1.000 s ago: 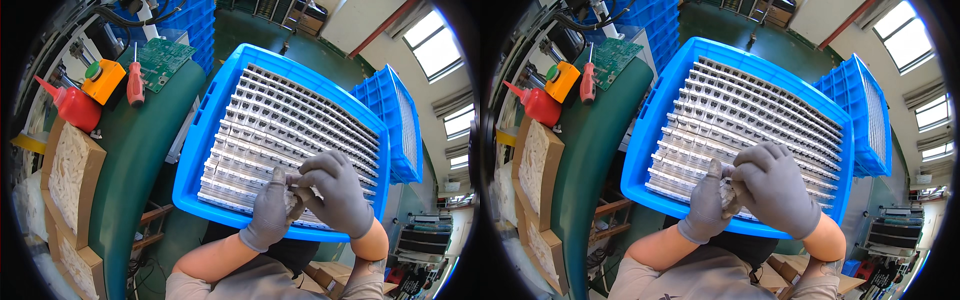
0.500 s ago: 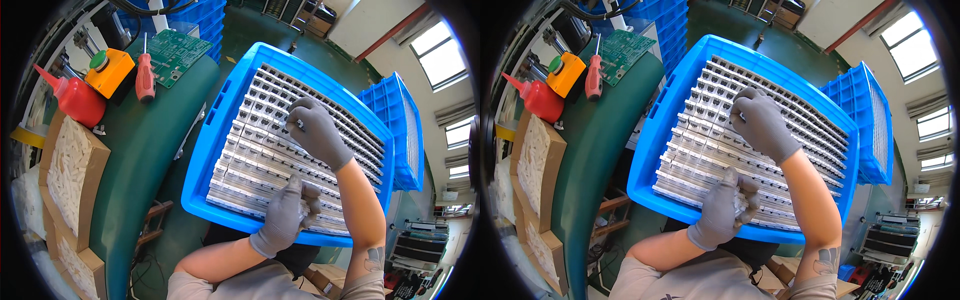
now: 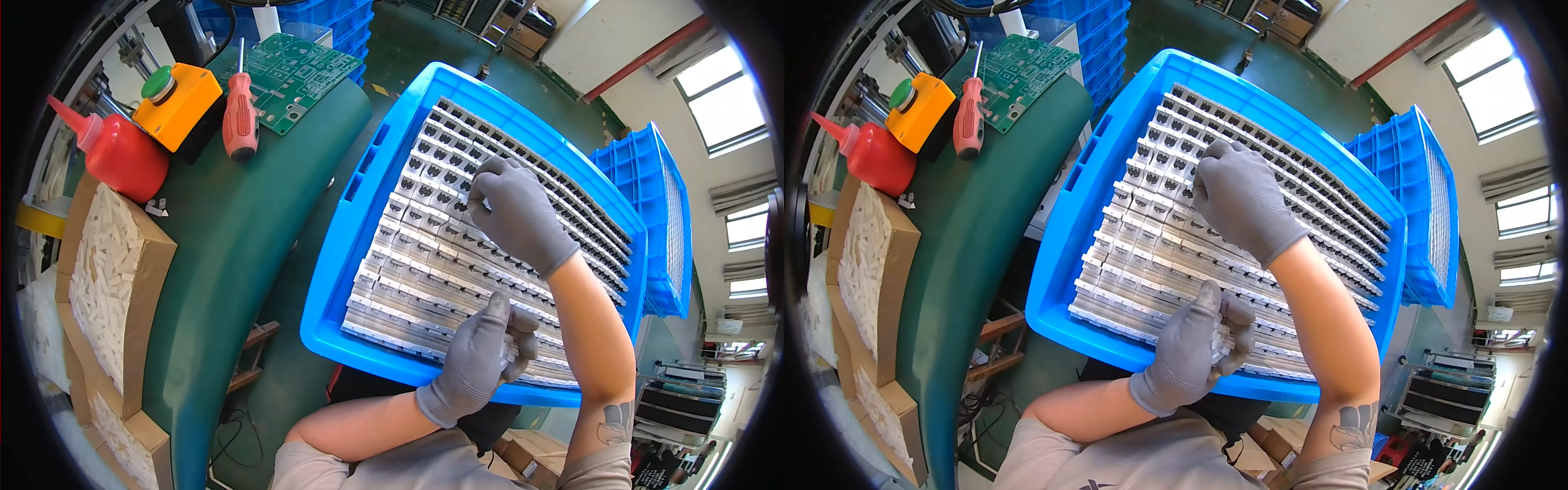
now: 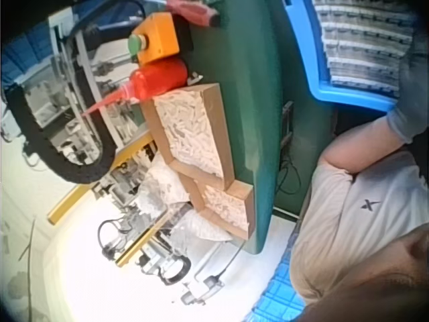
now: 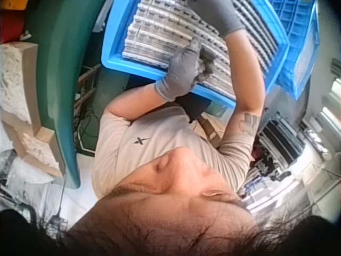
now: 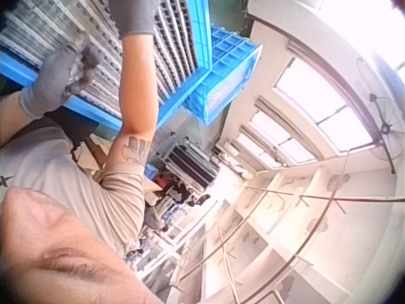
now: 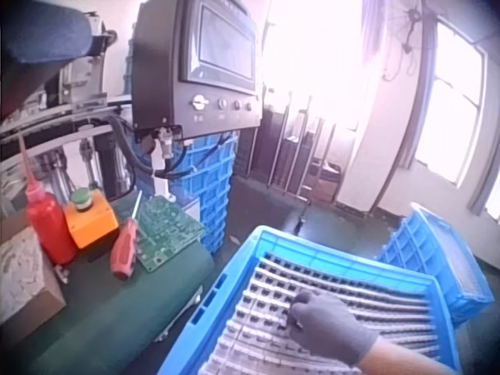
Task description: The person repeatedly picks up small white rectangular components from a blue tray and places them into a cardboard box on the table. The person handles the components one at a time, transferring them from the tray to the box throughout the clip.
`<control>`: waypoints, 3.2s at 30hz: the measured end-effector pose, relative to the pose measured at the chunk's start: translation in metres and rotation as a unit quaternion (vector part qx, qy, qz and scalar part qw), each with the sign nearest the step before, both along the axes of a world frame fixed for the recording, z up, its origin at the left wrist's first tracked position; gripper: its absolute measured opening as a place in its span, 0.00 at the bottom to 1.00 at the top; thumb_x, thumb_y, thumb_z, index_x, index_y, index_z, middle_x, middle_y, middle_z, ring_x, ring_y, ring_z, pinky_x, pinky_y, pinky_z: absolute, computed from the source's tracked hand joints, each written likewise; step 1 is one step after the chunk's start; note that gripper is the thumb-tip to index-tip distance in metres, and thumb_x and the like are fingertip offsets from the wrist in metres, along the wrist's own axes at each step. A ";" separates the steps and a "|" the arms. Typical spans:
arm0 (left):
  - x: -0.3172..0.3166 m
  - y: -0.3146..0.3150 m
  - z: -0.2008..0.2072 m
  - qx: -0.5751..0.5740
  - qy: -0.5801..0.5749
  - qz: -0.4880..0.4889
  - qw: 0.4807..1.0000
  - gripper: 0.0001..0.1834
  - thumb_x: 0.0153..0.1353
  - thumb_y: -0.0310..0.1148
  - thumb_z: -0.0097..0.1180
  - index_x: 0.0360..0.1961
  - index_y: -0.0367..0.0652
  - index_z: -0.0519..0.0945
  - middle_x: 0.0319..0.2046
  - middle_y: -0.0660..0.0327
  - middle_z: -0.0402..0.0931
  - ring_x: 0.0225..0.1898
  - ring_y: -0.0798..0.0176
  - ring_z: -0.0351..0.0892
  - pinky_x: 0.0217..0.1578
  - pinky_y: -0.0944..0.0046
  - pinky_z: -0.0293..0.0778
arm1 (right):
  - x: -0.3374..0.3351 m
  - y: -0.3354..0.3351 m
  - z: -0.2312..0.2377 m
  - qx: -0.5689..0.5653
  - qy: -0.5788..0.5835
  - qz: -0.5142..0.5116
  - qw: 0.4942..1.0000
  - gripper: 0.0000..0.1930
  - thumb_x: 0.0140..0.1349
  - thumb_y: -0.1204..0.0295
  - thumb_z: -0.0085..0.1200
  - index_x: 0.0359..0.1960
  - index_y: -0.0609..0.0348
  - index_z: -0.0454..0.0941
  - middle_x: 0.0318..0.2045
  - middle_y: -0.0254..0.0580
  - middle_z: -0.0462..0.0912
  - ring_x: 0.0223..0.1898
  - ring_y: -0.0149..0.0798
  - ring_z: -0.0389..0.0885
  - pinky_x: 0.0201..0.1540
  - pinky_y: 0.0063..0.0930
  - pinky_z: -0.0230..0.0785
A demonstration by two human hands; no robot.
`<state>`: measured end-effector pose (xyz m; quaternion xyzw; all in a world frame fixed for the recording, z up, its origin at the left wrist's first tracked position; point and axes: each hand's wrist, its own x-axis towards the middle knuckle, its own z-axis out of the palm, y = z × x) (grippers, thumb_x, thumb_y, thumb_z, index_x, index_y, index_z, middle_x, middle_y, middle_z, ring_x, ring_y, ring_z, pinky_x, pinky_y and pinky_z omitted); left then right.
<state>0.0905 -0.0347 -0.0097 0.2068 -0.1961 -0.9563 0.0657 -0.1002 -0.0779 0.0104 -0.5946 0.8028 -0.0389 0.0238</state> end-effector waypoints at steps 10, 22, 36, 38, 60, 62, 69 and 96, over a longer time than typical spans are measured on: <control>0.000 0.002 -0.003 0.006 0.007 0.005 1.000 0.34 0.78 0.61 0.35 0.42 0.39 0.77 0.26 0.58 0.76 0.19 0.68 0.70 0.17 0.71 0.61 | 0.003 0.017 0.005 -0.079 -0.027 0.012 0.996 0.07 0.55 0.77 0.62 0.36 0.58 0.85 0.43 0.46 0.82 0.48 0.51 0.81 0.53 0.44 0.74; 0.001 0.003 -0.004 0.014 0.018 0.043 0.999 0.38 0.77 0.65 0.28 0.41 0.41 0.78 0.25 0.61 0.78 0.18 0.71 0.70 0.16 0.71 0.61 | 0.030 0.071 0.057 -0.093 -0.323 0.039 0.941 0.10 0.55 0.76 0.64 0.40 0.58 0.86 0.43 0.45 0.82 0.45 0.47 0.82 0.49 0.37 0.76; 0.000 0.005 -0.005 0.002 0.034 0.040 0.999 0.40 0.75 0.69 0.24 0.36 0.45 0.78 0.19 0.69 0.71 0.17 0.76 0.64 0.15 0.73 0.56 | 0.066 0.104 0.071 -0.023 -0.160 0.112 0.981 0.07 0.55 0.69 0.65 0.36 0.51 0.83 0.43 0.34 0.82 0.47 0.45 0.78 0.54 0.42 0.69; -0.002 0.003 0.000 0.019 0.015 0.039 0.999 0.40 0.75 0.69 0.25 0.35 0.45 0.77 0.19 0.68 0.71 0.17 0.76 0.65 0.15 0.73 0.57 | 0.066 0.108 0.068 -0.065 -0.165 0.113 0.978 0.09 0.55 0.69 0.66 0.36 0.51 0.81 0.41 0.34 0.83 0.46 0.45 0.79 0.53 0.42 0.70; 0.001 0.003 -0.003 0.003 0.023 0.027 0.999 0.31 0.80 0.56 0.34 0.37 0.40 0.77 0.21 0.58 0.74 0.16 0.67 0.67 0.17 0.68 0.62 | 0.004 0.005 -0.005 -0.198 -0.119 0.036 0.972 0.10 0.62 0.77 0.61 0.45 0.62 0.85 0.35 0.47 0.83 0.37 0.48 0.83 0.43 0.37 0.76; 0.001 0.004 -0.005 0.018 0.028 0.028 0.999 0.30 0.80 0.55 0.35 0.36 0.40 0.77 0.21 0.58 0.74 0.16 0.67 0.67 0.18 0.68 0.62 | 0.003 0.000 -0.010 -0.183 -0.127 0.026 0.974 0.07 0.63 0.76 0.61 0.42 0.62 0.85 0.35 0.48 0.84 0.38 0.49 0.83 0.44 0.39 0.76; 0.002 0.002 -0.003 0.011 0.023 0.015 1.000 0.29 0.80 0.55 0.36 0.36 0.41 0.77 0.21 0.58 0.74 0.16 0.66 0.68 0.19 0.67 0.63 | 0.007 -0.005 -0.012 -0.102 -0.130 -0.028 0.986 0.05 0.62 0.70 0.61 0.34 0.58 0.84 0.36 0.46 0.83 0.38 0.52 0.84 0.42 0.43 0.77; 0.001 0.002 -0.005 0.006 0.036 0.014 0.999 0.29 0.80 0.56 0.34 0.38 0.41 0.76 0.22 0.58 0.75 0.18 0.67 0.69 0.19 0.69 0.63 | 0.013 0.005 -0.009 -0.129 -0.101 0.036 0.986 0.13 0.59 0.81 0.55 0.44 0.57 0.87 0.39 0.48 0.81 0.38 0.50 0.83 0.43 0.40 0.76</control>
